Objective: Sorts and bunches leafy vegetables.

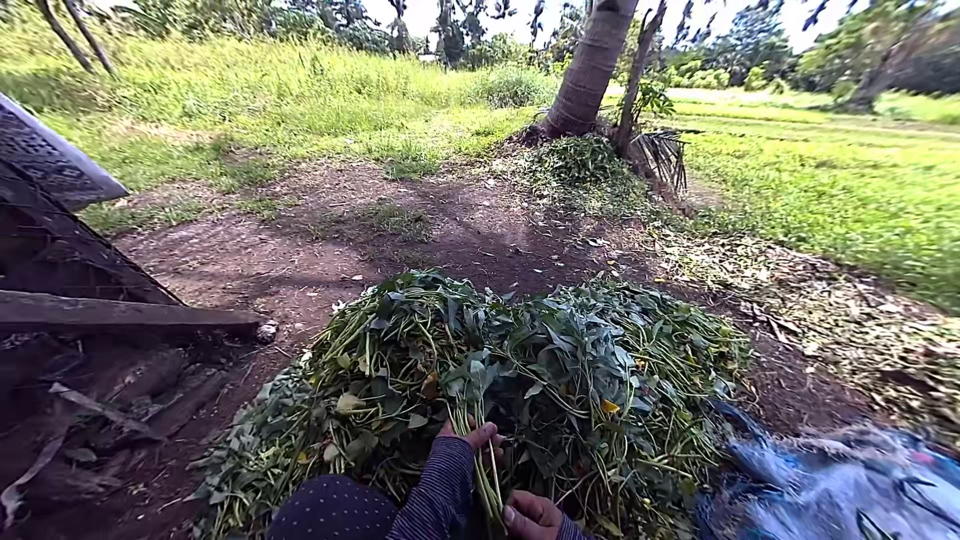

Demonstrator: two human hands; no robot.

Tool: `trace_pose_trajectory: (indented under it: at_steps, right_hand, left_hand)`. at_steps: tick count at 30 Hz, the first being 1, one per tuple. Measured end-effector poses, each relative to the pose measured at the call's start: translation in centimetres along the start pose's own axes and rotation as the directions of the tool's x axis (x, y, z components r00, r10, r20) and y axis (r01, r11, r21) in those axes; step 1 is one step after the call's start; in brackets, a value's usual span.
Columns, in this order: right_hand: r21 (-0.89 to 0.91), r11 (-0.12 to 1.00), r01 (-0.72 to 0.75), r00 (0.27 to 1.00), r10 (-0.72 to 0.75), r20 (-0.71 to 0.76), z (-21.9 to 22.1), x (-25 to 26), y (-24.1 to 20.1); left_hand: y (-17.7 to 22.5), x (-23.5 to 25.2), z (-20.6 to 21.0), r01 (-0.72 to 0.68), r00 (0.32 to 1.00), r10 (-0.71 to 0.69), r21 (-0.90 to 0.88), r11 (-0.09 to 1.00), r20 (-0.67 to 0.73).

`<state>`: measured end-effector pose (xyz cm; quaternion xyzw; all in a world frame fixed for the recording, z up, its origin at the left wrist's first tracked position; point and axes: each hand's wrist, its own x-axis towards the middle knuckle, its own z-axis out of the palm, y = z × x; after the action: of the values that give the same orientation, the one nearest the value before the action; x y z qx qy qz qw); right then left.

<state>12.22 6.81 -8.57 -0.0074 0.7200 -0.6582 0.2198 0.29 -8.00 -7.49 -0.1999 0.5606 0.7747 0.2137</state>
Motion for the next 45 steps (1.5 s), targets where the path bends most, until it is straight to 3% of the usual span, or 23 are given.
trace_pose_trajectory:
  at_steps: [3, 5, 6, 7, 9, 10, 11, 14, 16, 20, 24, 28, 34, 37, 40, 43, 45]
  right_hand:
    - [-0.455, 0.886, -0.088, 0.993, 0.116, 0.033, -1.4, -0.4, -1.3]
    - [-0.553, 0.825, -0.114, 0.992, 0.068, -0.103, -4.3, 0.1, 0.5]
    - [-0.568, 0.815, -0.112, 0.973, -0.027, -0.231, -6.4, 0.7, 1.8]
    - [-0.574, 0.812, -0.106, 0.918, -0.142, -0.371, -8.5, 1.4, 2.7]
    - [-0.588, 0.798, -0.128, 0.711, -0.34, -0.616, -12.2, 3.2, 3.9]
    - [-0.581, 0.788, -0.202, 0.627, -0.351, -0.695, -13.6, 4.1, 4.1]
    - [-0.522, 0.79, -0.321, 0.61, -0.249, -0.752, -14.9, 4.8, 3.9]
    - [-0.386, 0.72, -0.577, 0.664, 0.138, -0.735, -17.9, 7.0, 3.7]
    - [-0.343, 0.759, -0.553, 0.676, 0.168, -0.718, -19.1, 7.2, 4.4]
    - [-0.093, 0.97, -0.224, 0.637, 0.074, -0.767, -20.8, 3.7, 2.4]
    - [0.131, 0.968, 0.214, 0.64, -0.037, -0.768, -19.6, -0.4, -0.5]
    - [0.157, 0.986, 0.058, 0.728, 0.066, -0.682, -15.9, -1.1, -0.6]
    - [0.141, 0.99, 0.021, 0.887, 0.047, -0.459, -7.8, 0.0, 0.1]
    - [0.053, 0.998, -0.045, 0.923, 0.062, -0.38, -5.7, 0.7, 0.3]
    - [-0.023, 0.992, -0.122, 0.964, 0.113, -0.241, -5.0, 0.6, -1.0]
    - [0.07, 0.994, -0.081, 0.989, 0.089, -0.121, -5.0, 0.4, -0.8]
    - [0.122, 0.989, -0.086, 0.981, 0.106, -0.164, -4.6, 0.8, -0.8]
  left_hand:
    - [1.0, 1.9, -1.0, -0.165, 0.968, 0.131, -0.152, 0.974, -0.216]
    - [1.8, 2.2, -1.7, -0.202, 0.954, 0.149, -0.189, 0.961, -0.26]
    - [1.7, 2.3, -1.7, -0.21, 0.956, 0.157, -0.207, 0.956, -0.248]
    - [1.4, 2.5, -1.6, -0.22, 0.96, 0.169, -0.228, 0.949, -0.223]
    - [0.2, 2.9, -1.3, -0.213, 0.972, 0.176, -0.279, 0.936, -0.154]
    - [-0.3, 3.2, -1.1, -0.196, 0.979, 0.168, -0.291, 0.936, -0.119]
    - [-0.8, 3.6, -1.1, -0.174, 0.984, 0.157, -0.289, 0.941, -0.081]
    - [-1.3, 3.8, -0.5, -0.078, 0.996, 0.086, -0.261, 0.962, 0.018]
    - [-1.6, 3.3, -0.3, -0.035, 0.992, 0.07, -0.306, 0.951, 0.104]
    - [-2.2, 4.1, -0.3, -0.01, 0.972, 0.101, -0.397, 0.918, 0.21]
    - [-1.5, 2.3, 1.3, 0.017, 0.991, 0.031, -0.354, 0.935, 0.127]
    - [-1.8, 1.5, 2.1, -0.012, 0.995, 0.037, -0.254, 0.967, 0.093]
    - [-1.2, -1.6, 3.3, 0.015, 0.996, -0.012, -0.026, 1.0, 0.091]
    - [-1.5, -1.5, 2.9, 0.015, 0.996, -0.026, 0.119, 0.993, 0.088]
    - [-1.6, -1.3, 2.3, -0.079, 0.993, 0.048, 0.311, 0.947, 0.105]
    - [-2.1, -1.2, 1.8, -0.173, 0.983, 0.126, 0.456, 0.873, 0.133]
    - [-2.6, -1.2, 1.8, -0.196, 0.976, 0.133, 0.414, 0.889, 0.175]
